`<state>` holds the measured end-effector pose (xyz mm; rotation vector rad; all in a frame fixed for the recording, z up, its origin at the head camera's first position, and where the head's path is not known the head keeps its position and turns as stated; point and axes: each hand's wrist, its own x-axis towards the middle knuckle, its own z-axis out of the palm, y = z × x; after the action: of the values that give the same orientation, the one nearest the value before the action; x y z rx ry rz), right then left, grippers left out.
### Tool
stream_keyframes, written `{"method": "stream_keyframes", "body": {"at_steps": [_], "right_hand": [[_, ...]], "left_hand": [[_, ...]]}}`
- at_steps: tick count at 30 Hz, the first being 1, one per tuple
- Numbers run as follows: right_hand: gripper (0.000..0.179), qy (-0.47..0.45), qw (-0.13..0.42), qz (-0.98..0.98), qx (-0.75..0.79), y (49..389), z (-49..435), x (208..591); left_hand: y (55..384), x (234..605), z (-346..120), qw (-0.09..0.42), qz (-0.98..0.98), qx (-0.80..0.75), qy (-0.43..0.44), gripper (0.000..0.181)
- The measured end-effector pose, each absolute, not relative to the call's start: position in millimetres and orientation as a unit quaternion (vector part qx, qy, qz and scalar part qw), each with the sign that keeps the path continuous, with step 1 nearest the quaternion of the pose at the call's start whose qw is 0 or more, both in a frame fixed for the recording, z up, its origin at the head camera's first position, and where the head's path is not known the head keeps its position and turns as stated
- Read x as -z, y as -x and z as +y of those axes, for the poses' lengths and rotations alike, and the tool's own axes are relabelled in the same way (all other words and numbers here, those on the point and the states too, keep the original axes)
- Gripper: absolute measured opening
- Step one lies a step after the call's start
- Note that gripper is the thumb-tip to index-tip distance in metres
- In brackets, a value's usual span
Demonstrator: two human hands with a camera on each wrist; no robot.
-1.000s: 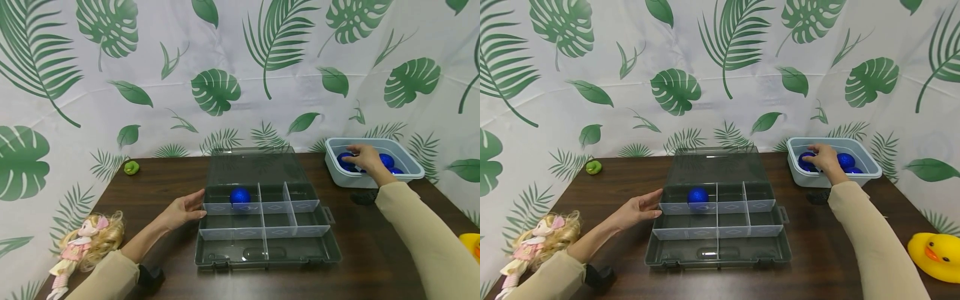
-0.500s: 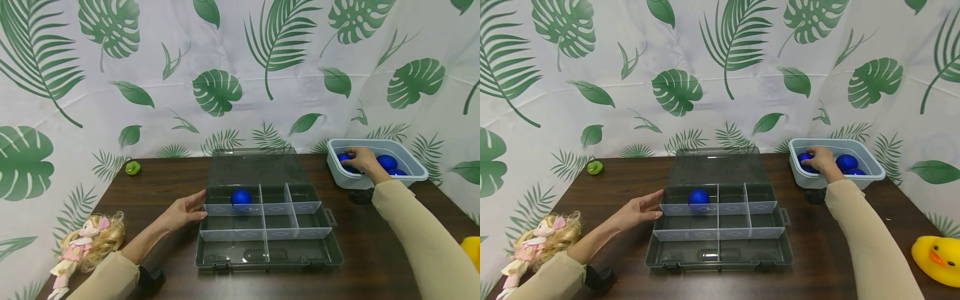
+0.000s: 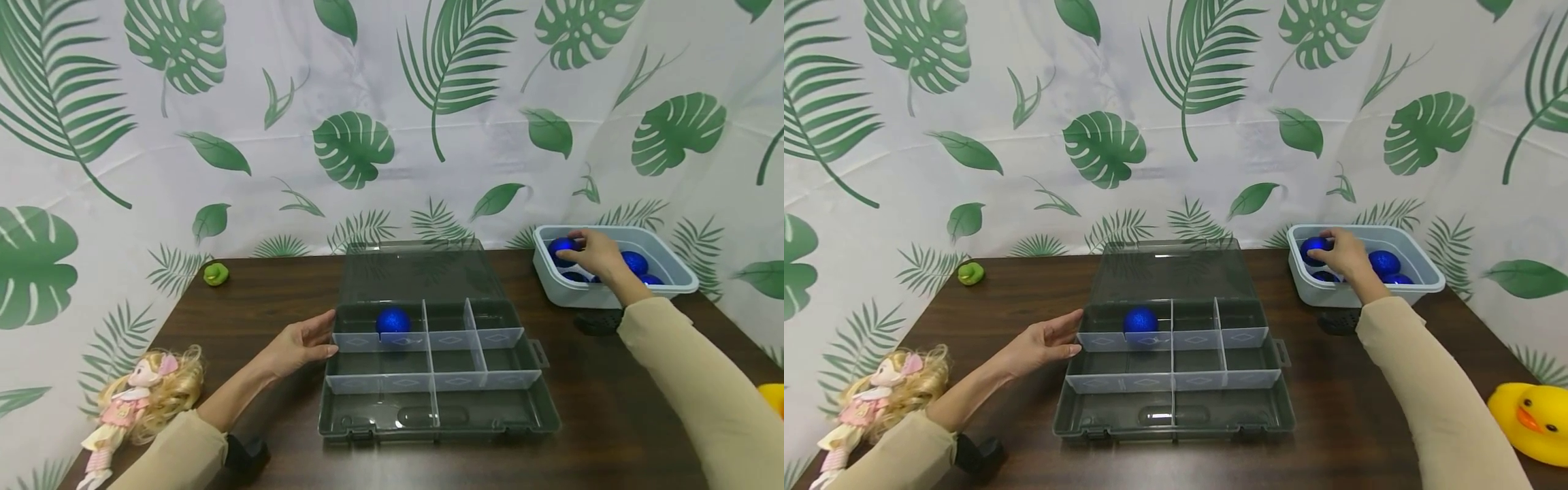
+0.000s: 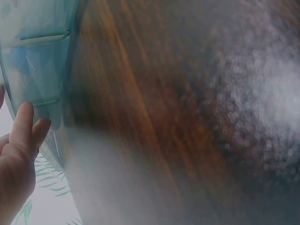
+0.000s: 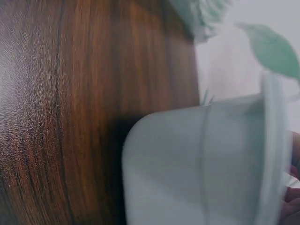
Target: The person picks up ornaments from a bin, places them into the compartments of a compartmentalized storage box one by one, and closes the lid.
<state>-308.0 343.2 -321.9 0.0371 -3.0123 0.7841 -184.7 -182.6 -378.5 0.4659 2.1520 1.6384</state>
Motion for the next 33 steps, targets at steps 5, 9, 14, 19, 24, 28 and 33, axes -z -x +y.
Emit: {"method": "stream_keyframes", "body": {"at_steps": [5, 9, 14, 19, 24, 28, 33], "right_hand": [[0.061, -0.014, 0.061, -0.955, -0.289, 299, 330, 306], [0.063, -0.042, 0.075, -0.942, -0.324, 289, 310, 294], [0.059, -0.103, 0.054, -0.919, -0.378, 275, 275, 285], [0.056, -0.142, -0.004, -0.898, -0.417, 262, 242, 287], [0.051, -0.175, -0.043, -0.879, -0.442, 252, 217, 295], [0.049, -0.195, -0.062, -0.865, -0.458, 245, 204, 304], [0.048, -0.213, -0.092, -0.864, -0.447, 236, 193, 316]], "left_hand": [[185, 377, -184, 0.193, 0.769, -0.586, -0.169, 0.077], [185, 377, -185, 0.191, 0.770, -0.585, -0.168, 0.076], [184, 378, -185, 0.191, 0.772, -0.584, -0.161, 0.076], [184, 379, -184, 0.191, 0.772, -0.584, -0.165, 0.075], [185, 379, -183, 0.189, 0.771, -0.584, -0.169, 0.076], [185, 379, -183, 0.190, 0.766, -0.591, -0.168, 0.076], [185, 379, -182, 0.193, 0.761, -0.598, -0.163, 0.076]]}}
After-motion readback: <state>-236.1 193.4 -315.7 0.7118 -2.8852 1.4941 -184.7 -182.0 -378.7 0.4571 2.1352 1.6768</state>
